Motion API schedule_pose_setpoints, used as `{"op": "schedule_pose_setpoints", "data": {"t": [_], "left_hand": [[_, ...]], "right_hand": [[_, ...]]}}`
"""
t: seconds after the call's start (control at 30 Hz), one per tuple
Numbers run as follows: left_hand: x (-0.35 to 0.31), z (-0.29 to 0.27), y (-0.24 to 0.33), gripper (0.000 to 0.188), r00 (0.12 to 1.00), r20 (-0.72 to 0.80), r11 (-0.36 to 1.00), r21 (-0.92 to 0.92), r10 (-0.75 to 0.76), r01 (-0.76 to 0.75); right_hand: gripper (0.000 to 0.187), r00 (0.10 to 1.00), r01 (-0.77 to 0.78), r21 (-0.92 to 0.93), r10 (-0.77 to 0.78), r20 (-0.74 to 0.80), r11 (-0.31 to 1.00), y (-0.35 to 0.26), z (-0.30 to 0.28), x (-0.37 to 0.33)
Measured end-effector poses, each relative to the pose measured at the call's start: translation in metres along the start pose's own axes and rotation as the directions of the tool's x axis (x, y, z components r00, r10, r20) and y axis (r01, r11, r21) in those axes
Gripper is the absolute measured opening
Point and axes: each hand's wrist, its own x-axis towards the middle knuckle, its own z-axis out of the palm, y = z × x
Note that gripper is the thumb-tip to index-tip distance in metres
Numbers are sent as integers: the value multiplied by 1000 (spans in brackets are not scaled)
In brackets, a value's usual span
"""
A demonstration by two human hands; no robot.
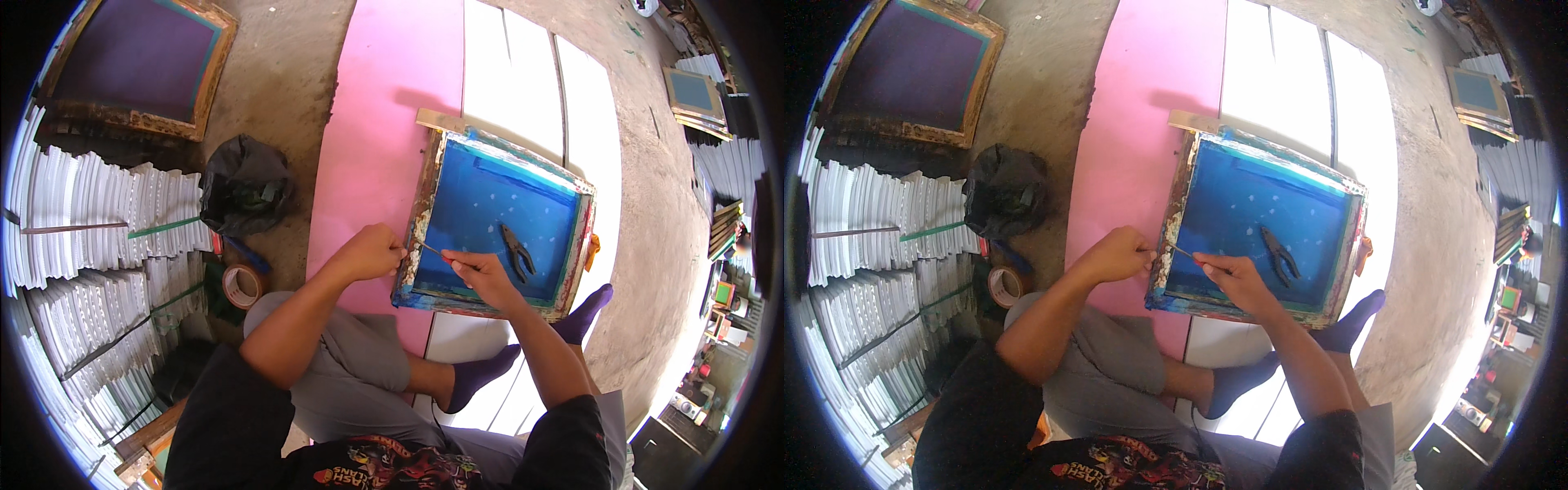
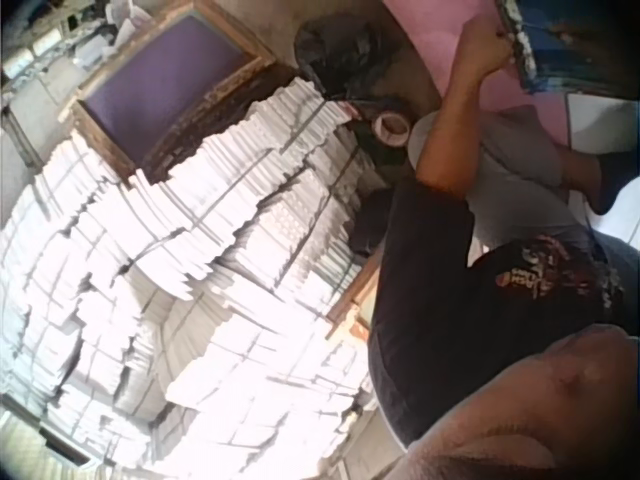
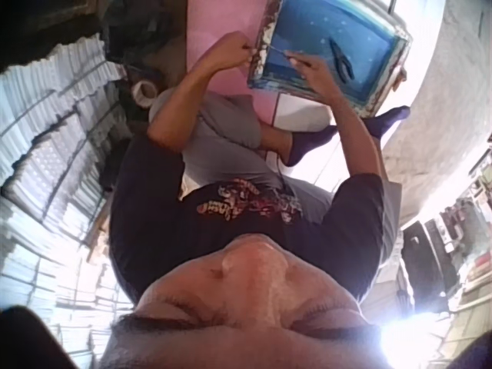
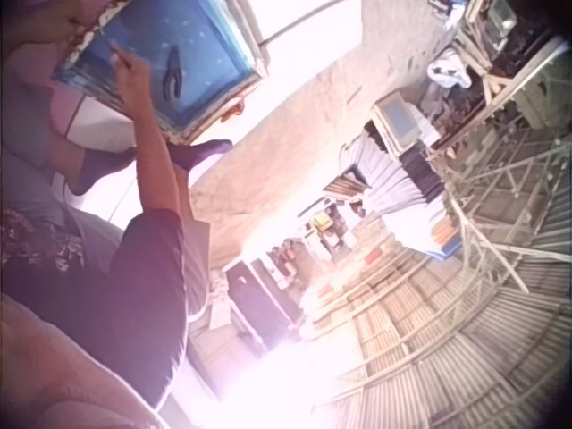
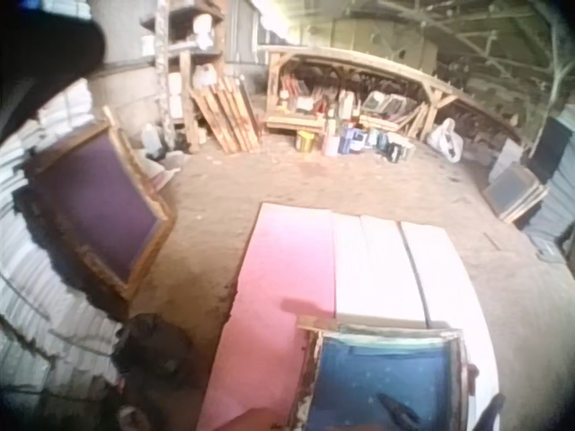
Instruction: The person sits on the floor and uses a small tool to scrape or clean the edges of a blue screen printing frame. They then use pliers to adjust or remove parts of the frame's border. The task involves careful manual manipulation of the frame components.
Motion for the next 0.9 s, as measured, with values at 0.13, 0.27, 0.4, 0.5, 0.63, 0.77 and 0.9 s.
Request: {"op": "schedule_pose_setpoints", "data": {"t": [0.13, 0.27, 0.4, 0.5, 0.63, 0.77, 0.9], "left_hand": [[-3, -3, 3, 24, 1000, 7, 1000, -18, -12, 12], [-6, -5, 7, 25, 1000, 0, 999, -22, -23, 23], [-4, -5, 5, 26, 1000, 8, 999, -32, -19, 19], [-3, -4, 2, 26, 1000, 4, 999, -40, -13, 13], [-1, -1, 0, 28, 999, -40, 999, 34, 26, -24], [-2, 1, 0, 33, 991, -95, 988, 132, 89, -76], [-5, 0, 5, 35, 992, -103, 989, 135, 75, -61]], "right_hand": [[32, 983, 162, -193, -175, -53, 968, -3, 4, -2], [32, 987, 152, -207, -160, -22, 966, -5, -2, 2], [32, 935, -355, 407, 314, 168, 841, -24, -9, 2], [33, 903, -429, 393, 375, 210, 813, -28, -11, 0], [38, 996, 68, -86, -72, -46, 994, -9, -1, -10], [37, 943, 212, -513, -312, -115, 832, -20, -6, -16], [35, 943, 188, -645, -320, -92, 741, -38, -7, -16]]}}
